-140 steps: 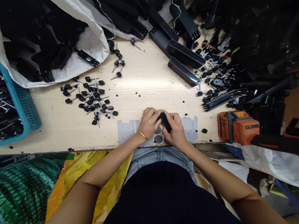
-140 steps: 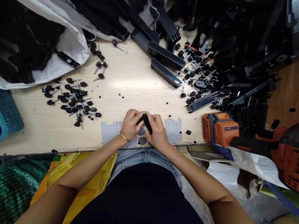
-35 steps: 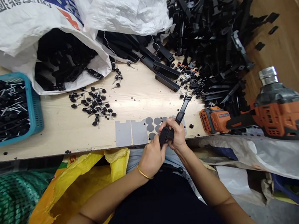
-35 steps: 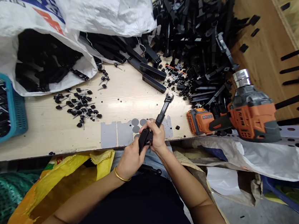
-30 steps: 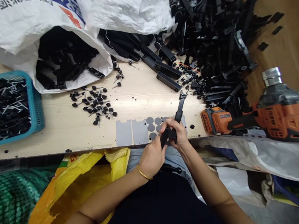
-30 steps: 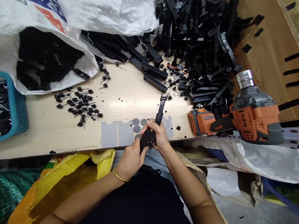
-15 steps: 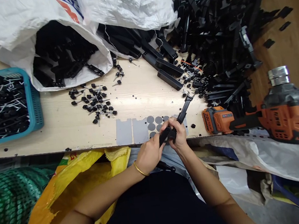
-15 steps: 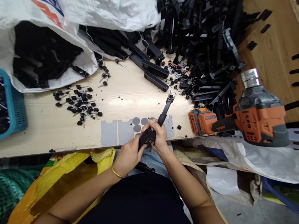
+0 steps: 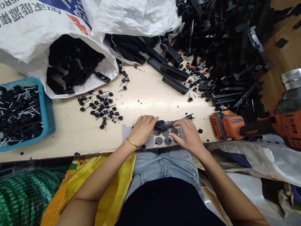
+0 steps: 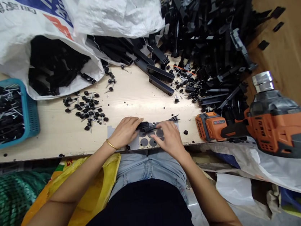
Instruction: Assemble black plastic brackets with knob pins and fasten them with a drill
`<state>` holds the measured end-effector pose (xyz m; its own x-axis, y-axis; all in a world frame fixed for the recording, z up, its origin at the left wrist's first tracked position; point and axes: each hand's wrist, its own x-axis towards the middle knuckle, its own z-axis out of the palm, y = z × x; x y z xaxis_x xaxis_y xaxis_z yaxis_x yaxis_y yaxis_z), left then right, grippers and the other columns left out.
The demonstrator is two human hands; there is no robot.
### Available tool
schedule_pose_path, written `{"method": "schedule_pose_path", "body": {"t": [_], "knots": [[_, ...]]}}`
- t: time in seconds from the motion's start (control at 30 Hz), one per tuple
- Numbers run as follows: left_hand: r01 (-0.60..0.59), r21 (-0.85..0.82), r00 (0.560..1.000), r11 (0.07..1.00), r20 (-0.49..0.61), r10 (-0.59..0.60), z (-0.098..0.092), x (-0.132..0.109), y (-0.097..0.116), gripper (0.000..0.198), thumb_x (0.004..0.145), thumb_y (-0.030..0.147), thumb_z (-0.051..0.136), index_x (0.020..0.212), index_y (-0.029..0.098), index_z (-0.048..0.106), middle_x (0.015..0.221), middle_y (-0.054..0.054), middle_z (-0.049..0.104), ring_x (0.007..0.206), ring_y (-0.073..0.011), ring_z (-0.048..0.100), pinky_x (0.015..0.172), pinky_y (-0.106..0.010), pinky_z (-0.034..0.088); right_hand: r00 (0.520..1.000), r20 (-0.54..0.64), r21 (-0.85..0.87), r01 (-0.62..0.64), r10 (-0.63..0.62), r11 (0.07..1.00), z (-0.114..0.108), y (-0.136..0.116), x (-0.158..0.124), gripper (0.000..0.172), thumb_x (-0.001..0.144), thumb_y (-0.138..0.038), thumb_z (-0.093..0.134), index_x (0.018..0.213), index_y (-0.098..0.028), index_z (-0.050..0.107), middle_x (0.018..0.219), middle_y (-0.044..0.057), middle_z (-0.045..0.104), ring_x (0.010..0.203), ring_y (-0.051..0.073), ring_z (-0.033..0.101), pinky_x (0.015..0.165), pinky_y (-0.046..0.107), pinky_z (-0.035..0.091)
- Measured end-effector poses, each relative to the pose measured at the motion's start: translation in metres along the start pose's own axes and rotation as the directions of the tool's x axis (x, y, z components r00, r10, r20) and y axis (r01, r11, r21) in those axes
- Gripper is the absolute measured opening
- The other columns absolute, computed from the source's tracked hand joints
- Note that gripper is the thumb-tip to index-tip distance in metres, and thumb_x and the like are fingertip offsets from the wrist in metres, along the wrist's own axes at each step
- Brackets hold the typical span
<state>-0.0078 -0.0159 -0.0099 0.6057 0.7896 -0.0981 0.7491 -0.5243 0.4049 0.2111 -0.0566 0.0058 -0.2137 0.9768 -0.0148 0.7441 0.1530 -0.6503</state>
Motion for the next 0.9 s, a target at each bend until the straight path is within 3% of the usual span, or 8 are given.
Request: {"method": "schedule_pose_path", "body": {"t": [0.1, 0.2, 0.53, 0.63, 0.7, 0.77, 0.83, 0.9], "knots": [[-0.045, -0.065, 0.999, 0.997, -0.014, 0.044, 0.011, 0.001, 0.001, 0.041, 0.089, 0.023, 0.058, 0.128, 0.016, 0.049, 0.118, -0.010, 0.062, 0.110, -0.0239, 0.057, 0.099, -0.039, 0.042, 0.971, 0.145, -0.188, 0.215, -0.190, 0.958, 0.016, 0.011, 0.023, 0.045, 0.083, -0.041, 0.065, 0.120, -0.018, 0.056, 0.121, 0.017, 0.060, 0.114, 0.033, 0.051, 0.095, 0.047, 0.037], [-0.012, -0.061, 0.999, 0.998, -0.035, 0.010, 0.022, 0.004, -0.001, 0.035, 0.092, 0.033, 0.056, 0.123, 0.017, 0.052, 0.111, -0.009, 0.065, 0.103, -0.0229, 0.059, 0.089, -0.035, 0.046, 0.934, 0.267, -0.215, 0.298, -0.238, 0.930, 0.030, 0.026, 0.039, 0.033, 0.088, -0.035, 0.058, 0.116, -0.017, 0.057, 0.111, 0.014, 0.064, 0.105, 0.029, 0.056, 0.090, 0.043, 0.038], [-0.099, 0.001, 0.993, 0.995, -0.064, 0.099, 0.026, 0.008, -0.012, 0.037, 0.093, 0.037, 0.053, 0.123, 0.016, 0.052, 0.110, -0.009, 0.065, 0.103, -0.0218, 0.060, 0.085, -0.033, 0.048, 0.924, 0.273, -0.083, 0.300, -0.268, 0.950, 0.022, 0.028, 0.041, 0.037, 0.086, -0.041, 0.062, 0.115, -0.019, 0.058, 0.111, 0.012, 0.063, 0.101, 0.028, 0.055, 0.086, 0.040, 0.041], [-0.154, 0.006, 0.988, 0.988, -0.029, 0.154, 0.023, 0.021, -0.014, 0.037, 0.093, 0.035, 0.055, 0.124, 0.016, 0.053, 0.111, -0.010, 0.065, 0.104, -0.0222, 0.060, 0.086, -0.033, 0.048, 0.970, 0.092, -0.055, 0.230, -0.224, 0.972, 0.001, 0.039, 0.052, 0.030, 0.088, -0.040, 0.057, 0.110, -0.019, 0.059, 0.110, 0.011, 0.062, 0.103, 0.027, 0.054, 0.090, 0.041, 0.043], [-0.200, 0.000, 0.980, 0.980, 0.007, 0.200, 0.020, 0.031, -0.011, 0.035, 0.091, 0.032, 0.058, 0.122, 0.016, 0.054, 0.111, -0.010, 0.065, 0.103, -0.0221, 0.060, 0.087, -0.033, 0.047, 0.988, -0.113, -0.173, 0.085, -0.106, 0.981, -0.017, 0.054, 0.068, 0.022, 0.090, -0.032, 0.052, 0.104, -0.018, 0.061, 0.105, 0.013, 0.062, 0.102, 0.028, 0.053, 0.091, 0.043, 0.042], [-0.233, -0.017, 0.972, 0.972, 0.039, 0.234, 0.017, 0.039, -0.006, 0.033, 0.090, 0.028, 0.060, 0.120, 0.017, 0.055, 0.108, -0.009, 0.065, 0.103, -0.0220, 0.061, 0.087, -0.033, 0.047, 0.964, -0.266, -0.311, -0.106, 0.020, 0.945, -0.035, 0.072, 0.089, 0.023, 0.087, -0.023, 0.049, 0.104, -0.015, 0.062, 0.105, 0.017, 0.061, 0.102, 0.031, 0.052, 0.090, 0.046, 0.041], [-0.265, -0.045, 0.963, 0.963, 0.036, 0.267, 0.015, 0.042, -0.003, 0.034, 0.089, 0.030, 0.062, 0.120, 0.016, 0.056, 0.109, -0.010, 0.066, 0.103, -0.0227, 0.061, 0.089, -0.035, 0.047, 0.944, -0.308, -0.415, -0.241, 0.113, 0.877, -0.047, 0.086, 0.112, 0.032, 0.083, -0.016, 0.049, 0.111, -0.011, 0.062, 0.111, 0.021, 0.059, 0.105, 0.034, 0.050, 0.089, 0.047, 0.040], [-0.309, -0.090, 0.951, 0.947, -0.025, 0.308, 0.013, 0.039, -0.005, 0.042, 0.088, 0.036, 0.062, 0.125, 0.015, 0.054, 0.115, -0.012, 0.064, 0.107, -0.0239, 0.061, 0.093, -0.038, 0.047, 0.961, -0.232, -0.495, -0.248, 0.148, 0.833, -0.052, 0.095, 0.132, 0.039, 0.082, -0.015, 0.048, 0.119, -0.010, 0.060, 0.115, 0.022, 0.059, 0.107, 0.034, 0.050, 0.088, 0.046, 0.040]]}}
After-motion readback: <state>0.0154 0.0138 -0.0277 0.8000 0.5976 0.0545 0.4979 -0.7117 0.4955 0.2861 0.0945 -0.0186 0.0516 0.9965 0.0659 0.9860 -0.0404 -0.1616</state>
